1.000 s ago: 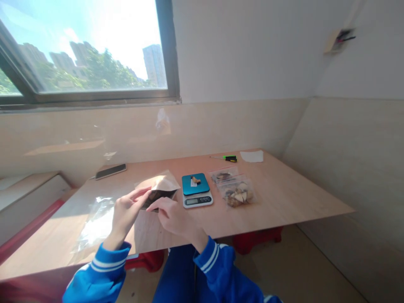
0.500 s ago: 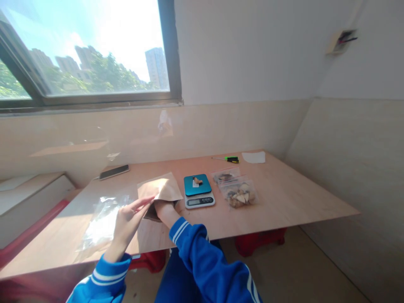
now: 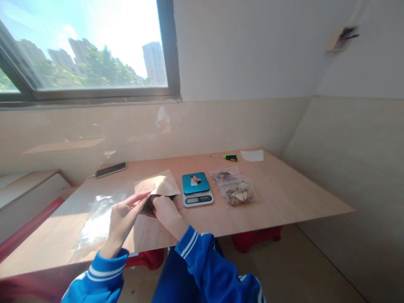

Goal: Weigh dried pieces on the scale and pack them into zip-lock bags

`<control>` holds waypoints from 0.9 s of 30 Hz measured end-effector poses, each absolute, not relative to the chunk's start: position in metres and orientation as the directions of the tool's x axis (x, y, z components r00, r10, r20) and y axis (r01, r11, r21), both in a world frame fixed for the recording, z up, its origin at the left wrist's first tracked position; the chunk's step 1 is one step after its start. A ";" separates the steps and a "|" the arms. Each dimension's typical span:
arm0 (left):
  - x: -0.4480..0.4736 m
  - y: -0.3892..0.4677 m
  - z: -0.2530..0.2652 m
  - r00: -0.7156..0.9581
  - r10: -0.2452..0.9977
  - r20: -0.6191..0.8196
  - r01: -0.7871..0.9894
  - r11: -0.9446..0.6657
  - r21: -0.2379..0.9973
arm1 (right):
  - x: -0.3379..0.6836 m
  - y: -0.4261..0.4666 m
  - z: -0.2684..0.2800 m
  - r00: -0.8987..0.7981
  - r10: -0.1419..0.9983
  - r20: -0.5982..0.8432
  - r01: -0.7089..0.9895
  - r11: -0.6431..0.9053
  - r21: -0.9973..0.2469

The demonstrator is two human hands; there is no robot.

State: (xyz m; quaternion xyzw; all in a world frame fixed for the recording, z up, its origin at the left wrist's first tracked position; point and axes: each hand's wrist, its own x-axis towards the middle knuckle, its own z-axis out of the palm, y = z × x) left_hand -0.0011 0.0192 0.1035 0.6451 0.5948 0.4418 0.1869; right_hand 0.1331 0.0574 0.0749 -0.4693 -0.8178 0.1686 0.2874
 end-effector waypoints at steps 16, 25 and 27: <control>-0.004 0.035 0.119 -0.140 0.931 0.336 0.614 -0.185 0.767 | 0.151 0.031 0.086 -0.301 0.830 0.469 0.516 0.555 -0.652; -0.009 0.035 0.120 -0.166 0.918 0.360 0.636 -0.179 0.751 | 0.207 0.011 0.094 -0.232 0.789 0.569 0.182 0.610 -0.771; -0.010 0.035 0.120 -0.184 0.915 0.359 0.647 -0.162 0.745 | 0.228 0.019 0.091 -0.118 0.813 0.571 0.249 0.581 -0.775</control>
